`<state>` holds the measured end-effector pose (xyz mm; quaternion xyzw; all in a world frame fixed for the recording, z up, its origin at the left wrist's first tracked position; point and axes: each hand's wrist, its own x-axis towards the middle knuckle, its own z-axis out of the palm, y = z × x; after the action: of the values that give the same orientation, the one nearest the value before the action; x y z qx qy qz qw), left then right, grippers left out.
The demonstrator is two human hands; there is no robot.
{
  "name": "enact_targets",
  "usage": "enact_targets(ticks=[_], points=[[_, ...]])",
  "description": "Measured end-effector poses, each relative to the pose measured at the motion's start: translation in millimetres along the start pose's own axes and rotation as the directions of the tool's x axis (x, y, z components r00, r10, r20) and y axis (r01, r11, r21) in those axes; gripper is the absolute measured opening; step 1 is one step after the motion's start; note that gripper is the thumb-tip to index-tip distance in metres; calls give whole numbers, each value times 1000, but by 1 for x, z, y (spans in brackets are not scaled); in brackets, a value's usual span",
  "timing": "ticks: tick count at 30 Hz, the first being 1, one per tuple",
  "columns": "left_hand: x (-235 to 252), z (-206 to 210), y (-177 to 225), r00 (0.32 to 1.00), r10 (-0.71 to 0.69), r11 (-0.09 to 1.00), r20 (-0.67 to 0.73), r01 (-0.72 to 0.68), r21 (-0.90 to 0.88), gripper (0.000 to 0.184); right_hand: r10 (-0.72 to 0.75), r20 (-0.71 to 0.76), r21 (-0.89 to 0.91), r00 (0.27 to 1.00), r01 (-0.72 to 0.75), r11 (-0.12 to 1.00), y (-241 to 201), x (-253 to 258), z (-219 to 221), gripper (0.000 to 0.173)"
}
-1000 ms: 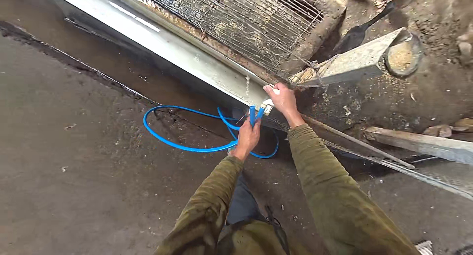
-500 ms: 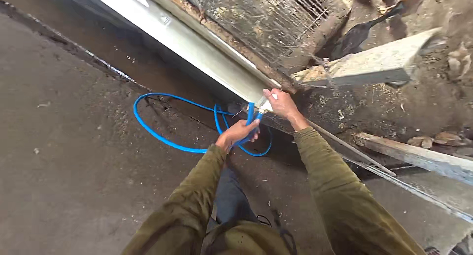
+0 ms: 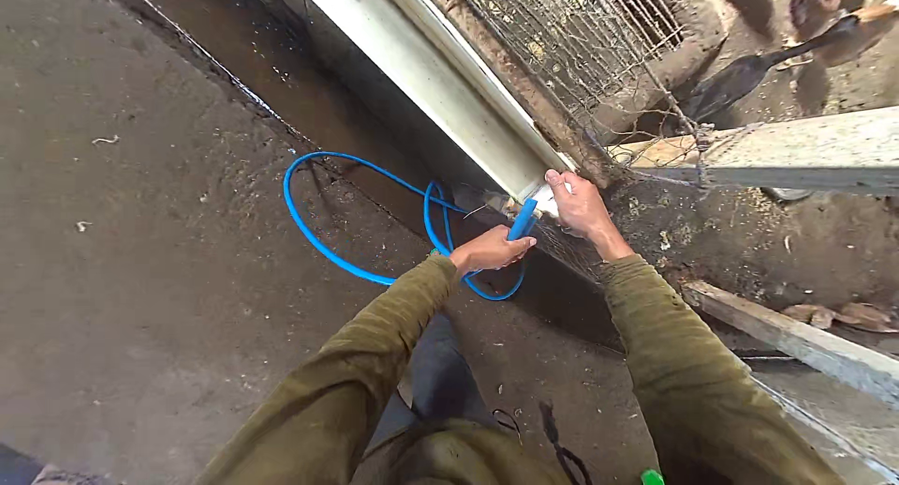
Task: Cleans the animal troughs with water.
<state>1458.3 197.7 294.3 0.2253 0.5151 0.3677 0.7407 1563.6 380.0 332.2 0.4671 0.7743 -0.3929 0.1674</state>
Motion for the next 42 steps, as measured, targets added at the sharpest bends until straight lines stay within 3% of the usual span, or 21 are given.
enact_targets(ticks=[2, 4, 6, 8, 10, 12, 13, 15, 16, 17, 19, 21, 23, 26, 28, 29, 31, 33, 36, 39, 42], points=[[-4, 8, 5, 985, 78, 948, -151, -27, 316, 38, -27, -12, -5, 1000, 27, 1000, 0, 2, 1, 68], [-6, 20, 8, 961, 67, 856, -268, 82, 510, 33, -52, -36, -20, 998, 51, 999, 2, 5, 3, 65], [-6, 30, 9, 941, 34, 820, -338, 167, 548, 33, -66, -61, -20, 996, 65, 998, 4, 4, 4, 64], [-6, 26, 8, 943, 55, 881, -329, 109, 459, 31, -66, -60, -3, 996, 66, 998, 3, 1, 3, 65], [-5, 11, 2, 977, 60, 974, -204, -13, 226, 33, -35, -36, 33, 999, 37, 999, 2, -11, 1, 68], [0, -7, -8, 997, 16, 992, 82, -6, -127, 36, -39, -44, 41, 998, 41, 998, 4, -9, 3, 68], [7, -16, -12, 966, 32, 958, 256, 44, -283, 36, -50, -54, 39, 997, 52, 998, 5, -5, 4, 68], [21, -27, -25, 839, 131, 851, 529, 179, -494, 37, -71, -65, 41, 995, 74, 996, 10, 1, 5, 68], [25, -28, -30, 784, 180, 805, 594, 229, -547, 36, -85, -71, 39, 994, 88, 995, 12, 1, 8, 67], [25, -27, -33, 776, 194, 793, 600, 235, -561, 35, -91, -74, 41, 993, 95, 995, 11, 1, 9, 66], [14, -21, -25, 907, 89, 897, 411, 106, -428, 35, -67, -58, 57, 996, 71, 996, 7, -8, 5, 64], [0, -8, -7, 1000, 12, 1000, 19, -13, 22, 35, -12, -24, 96, 1000, 14, 995, -1, -23, -2, 63], [-5, 7, 1, 973, 60, 892, -225, 49, 450, 34, 10, -18, 103, 1000, -8, 995, -5, -30, -4, 62], [-5, 25, 5, 918, 65, 754, -392, 212, 621, 31, 5, -12, 98, 1000, -3, 995, -5, -28, -5, 62], [-6, 28, 3, 908, 64, 825, -414, 185, 533, 29, -1, -18, 108, 1000, 3, 994, -1, -26, -2, 62], [-7, 22, 3, 935, 35, 908, -352, 118, 403, 30, -2, -25, 116, 1000, 5, 993, 0, -25, -2, 62], [-8, 4, -10, 998, -24, 999, -56, 22, -36, 26, -1, -33, 110, 999, 5, 994, -2, -25, -4, 63], [-7, -11, -22, 985, -29, 954, 170, 78, -289, 21, -35, -55, 50, 998, 37, 998, -6, -8, -5, 66], [-13, -12, -20, 998, -14, 985, 58, 24, -171, 15, 21, 81, -4, 996, -21, 1000, -14, 23, -18, 66], [-31, -14, -10, 997, 61, 979, -49, -50, 199, 23, -35, 251, 91, 967, 12, 996, -11, 30, -41, 57], [-63, -26, -1, 987, 110, 876, -113, -43, 481, 33, -84, 313, 55, 946, 70, 996, -16, 15, -57, 77]])
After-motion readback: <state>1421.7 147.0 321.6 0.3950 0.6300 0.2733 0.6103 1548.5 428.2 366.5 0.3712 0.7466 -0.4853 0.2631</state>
